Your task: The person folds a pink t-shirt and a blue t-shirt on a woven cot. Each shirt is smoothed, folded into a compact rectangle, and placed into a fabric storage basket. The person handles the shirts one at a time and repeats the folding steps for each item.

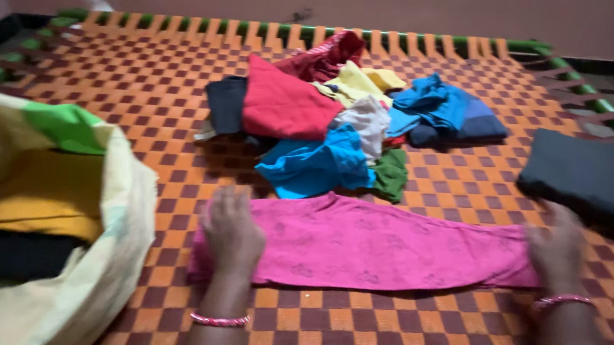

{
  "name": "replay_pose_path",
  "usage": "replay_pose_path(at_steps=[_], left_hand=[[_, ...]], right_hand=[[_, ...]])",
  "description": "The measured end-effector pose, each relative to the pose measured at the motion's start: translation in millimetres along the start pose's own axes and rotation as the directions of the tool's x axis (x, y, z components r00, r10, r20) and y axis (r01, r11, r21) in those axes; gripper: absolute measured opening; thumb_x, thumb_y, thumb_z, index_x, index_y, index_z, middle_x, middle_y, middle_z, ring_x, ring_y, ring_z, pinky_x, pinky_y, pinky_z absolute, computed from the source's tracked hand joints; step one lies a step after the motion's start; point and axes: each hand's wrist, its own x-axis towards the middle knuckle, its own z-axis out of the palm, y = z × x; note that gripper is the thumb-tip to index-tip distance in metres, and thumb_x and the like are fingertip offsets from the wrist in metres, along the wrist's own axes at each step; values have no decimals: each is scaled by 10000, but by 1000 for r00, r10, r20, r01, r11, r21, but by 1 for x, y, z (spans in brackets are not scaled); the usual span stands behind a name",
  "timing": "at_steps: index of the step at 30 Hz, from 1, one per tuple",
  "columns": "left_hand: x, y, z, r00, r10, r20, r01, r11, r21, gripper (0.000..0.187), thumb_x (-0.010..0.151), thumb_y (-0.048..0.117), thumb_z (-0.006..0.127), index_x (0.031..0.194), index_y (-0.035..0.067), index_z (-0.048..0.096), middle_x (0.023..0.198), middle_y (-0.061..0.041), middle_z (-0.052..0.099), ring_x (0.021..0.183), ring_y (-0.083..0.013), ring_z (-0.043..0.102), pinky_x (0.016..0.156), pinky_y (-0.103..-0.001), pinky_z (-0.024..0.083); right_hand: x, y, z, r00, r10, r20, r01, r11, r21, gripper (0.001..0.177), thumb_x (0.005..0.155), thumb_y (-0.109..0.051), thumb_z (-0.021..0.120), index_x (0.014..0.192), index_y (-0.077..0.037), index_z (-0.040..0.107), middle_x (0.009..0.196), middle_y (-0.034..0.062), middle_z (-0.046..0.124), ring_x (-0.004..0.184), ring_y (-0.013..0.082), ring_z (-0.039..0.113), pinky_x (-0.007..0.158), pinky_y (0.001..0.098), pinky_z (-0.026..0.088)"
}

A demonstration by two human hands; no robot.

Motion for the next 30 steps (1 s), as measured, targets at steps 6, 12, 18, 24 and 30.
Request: replay_pose_path(at_steps=[6, 12, 18, 24, 30], left_hand=[[-49, 94, 45, 913, 394, 104, -374, 912, -166, 734, 948, 507, 511, 1528, 91, 340, 1652, -173, 250, 1538, -328, 153, 1201, -603, 87], [-61, 110, 19, 827, 317, 464, -304, 947, -106, 917, 921, 713, 420, 1607, 153, 181, 1689, -74, 130, 1567, -301, 36, 1200, -667, -15], [-59, 112, 5, 807, 292, 513, -300, 951, -70, 915, 929, 715, 420, 1611, 160, 167, 1702, -68, 96, 1569, -290, 12, 1193, -681, -12], [-56, 114, 3, 782, 273, 561, -302, 952, -42, 921, 940, 719, 393, 1624, 159, 135, 1712, -55, 66, 1578, -280, -9, 1204, -670, -10], [-56, 114, 5, 776, 265, 572, -298, 954, -38, 924, 945, 723, 372, 1626, 149, 126, 1716, -44, 56, 1578, -269, -10, 1207, -670, -9]], right_hand=[[-63, -157, 70, 774, -316, 549, 123, 925, 359, 949, 911, -458, 680, 1612, -51, 186, 1707, 205, 139, 1562, 329, 170, 1236, 480, 179], [-109, -230, 54, 621, -321, 715, 208, 947, 245, 866, 965, -580, 491, 1617, -106, 175, 1714, 128, 98, 1594, 264, 48, 1262, 437, 62], [-89, -224, 40, 605, -71, 793, 274, 954, -124, 861, 975, -644, 355, 1631, -155, 86, 1728, 67, -16, 1584, 213, -52, 1252, 436, -28], [-74, -208, 15, 624, 70, 778, 216, 942, -257, 815, 989, -612, 338, 1638, -190, 85, 1727, 46, -27, 1592, 203, -58, 1263, 429, -28], [-61, -179, 7, 644, 156, 749, 129, 943, -308, 769, 1013, -611, 310, 1638, -218, 98, 1728, 38, -27, 1582, 216, -40, 1262, 456, -22]])
